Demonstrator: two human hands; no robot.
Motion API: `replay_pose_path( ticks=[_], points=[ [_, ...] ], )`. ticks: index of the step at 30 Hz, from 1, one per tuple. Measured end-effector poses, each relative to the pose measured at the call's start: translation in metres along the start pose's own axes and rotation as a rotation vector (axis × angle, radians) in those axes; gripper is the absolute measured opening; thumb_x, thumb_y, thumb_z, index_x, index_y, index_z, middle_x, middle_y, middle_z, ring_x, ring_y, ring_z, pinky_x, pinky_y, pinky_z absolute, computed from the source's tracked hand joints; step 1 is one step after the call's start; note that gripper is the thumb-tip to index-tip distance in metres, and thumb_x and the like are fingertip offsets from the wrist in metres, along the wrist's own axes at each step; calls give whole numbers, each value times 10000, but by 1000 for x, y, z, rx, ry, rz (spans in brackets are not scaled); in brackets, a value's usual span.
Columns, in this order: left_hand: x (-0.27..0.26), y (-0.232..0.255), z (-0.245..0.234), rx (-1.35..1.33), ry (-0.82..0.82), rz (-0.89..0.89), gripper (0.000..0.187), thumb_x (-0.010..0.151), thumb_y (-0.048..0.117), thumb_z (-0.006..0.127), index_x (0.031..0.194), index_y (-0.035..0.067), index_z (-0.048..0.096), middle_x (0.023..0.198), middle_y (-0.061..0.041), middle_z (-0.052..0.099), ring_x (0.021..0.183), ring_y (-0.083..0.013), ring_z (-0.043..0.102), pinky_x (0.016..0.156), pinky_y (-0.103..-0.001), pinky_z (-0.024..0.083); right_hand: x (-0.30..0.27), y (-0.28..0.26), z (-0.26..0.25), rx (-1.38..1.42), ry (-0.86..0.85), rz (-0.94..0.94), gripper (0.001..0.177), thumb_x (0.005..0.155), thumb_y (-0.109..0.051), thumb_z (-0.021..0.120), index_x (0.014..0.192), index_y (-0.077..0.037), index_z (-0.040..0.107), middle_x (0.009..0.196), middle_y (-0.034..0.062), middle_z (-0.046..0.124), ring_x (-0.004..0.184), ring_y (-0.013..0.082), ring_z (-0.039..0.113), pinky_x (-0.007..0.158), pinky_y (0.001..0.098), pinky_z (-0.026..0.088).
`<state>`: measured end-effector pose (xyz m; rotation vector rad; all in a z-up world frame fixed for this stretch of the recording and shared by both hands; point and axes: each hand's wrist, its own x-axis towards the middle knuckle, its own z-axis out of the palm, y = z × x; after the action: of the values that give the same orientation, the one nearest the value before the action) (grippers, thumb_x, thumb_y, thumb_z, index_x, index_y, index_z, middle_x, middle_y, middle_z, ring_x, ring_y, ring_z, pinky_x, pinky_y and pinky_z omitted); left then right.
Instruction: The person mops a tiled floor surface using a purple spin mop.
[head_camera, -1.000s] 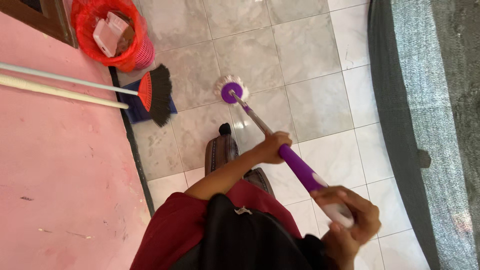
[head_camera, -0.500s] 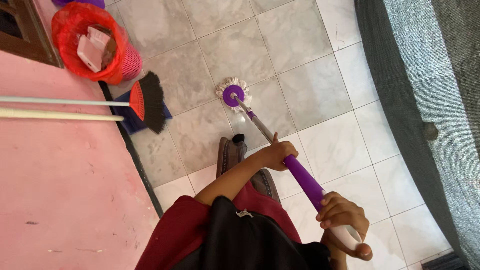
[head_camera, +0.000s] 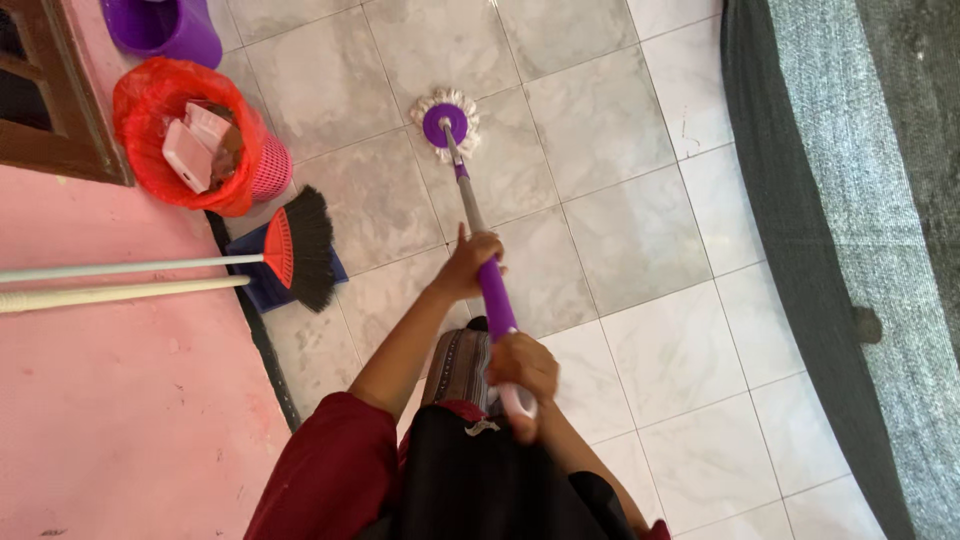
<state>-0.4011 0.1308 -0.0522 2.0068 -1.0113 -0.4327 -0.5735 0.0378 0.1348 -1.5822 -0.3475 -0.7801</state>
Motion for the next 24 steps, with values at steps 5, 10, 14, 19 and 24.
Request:
replay_pose_path(
  ticks=[5, 10, 14, 19, 24],
  points=[
    [15, -51, -34, 166, -4, -178, 301, 794, 204, 791, 969, 116, 563, 1171, -36, 644, 1416, -326, 488, 1109, -783, 130, 26, 58, 35, -16, -221, -53, 458, 932, -433, 519, 822, -3, 634, 756, 148, 614, 737, 352, 653, 754, 444, 544],
    [21, -29, 4, 134, 34, -174, 426, 753, 318, 860, 1040, 120, 615, 1324, -49, 614, 1448, -354, 418, 1105, -760, 189, 13, 28, 1, -16, -62, 46, 475, 984, -420, 459, 782, -20, 616, 733, 122, 630, 688, 294, 649, 759, 438, 553],
    [4, 27, 34, 168, -41, -55, 382, 736, 345, 878, 940, 109, 658, 1152, -54, 673, 1413, -360, 455, 1132, -734, 208, 5, -40, -41, -61, -65, 141, 551, 1017, -467, 415, 776, -10, 608, 715, 107, 613, 673, 280, 635, 741, 420, 548],
    [-41, 144, 92, 49, -94, 253, 347, 775, 379, 845, 828, 109, 636, 963, -110, 684, 1209, -337, 621, 1154, -635, 330, -30, -178, -103, -149, -52, 386, 663, 1009, -581, 416, 787, 15, 604, 738, 135, 619, 720, 295, 630, 786, 405, 523],
    [-104, 279, 181, -219, -169, 332, 289, 814, 308, 819, 795, 114, 607, 717, -74, 648, 793, -323, 679, 1147, -522, 464, -85, -310, -171, -123, 82, 491, 652, 987, -599, 460, 764, -12, 636, 704, 130, 642, 672, 278, 653, 827, 462, 539]
  ],
)
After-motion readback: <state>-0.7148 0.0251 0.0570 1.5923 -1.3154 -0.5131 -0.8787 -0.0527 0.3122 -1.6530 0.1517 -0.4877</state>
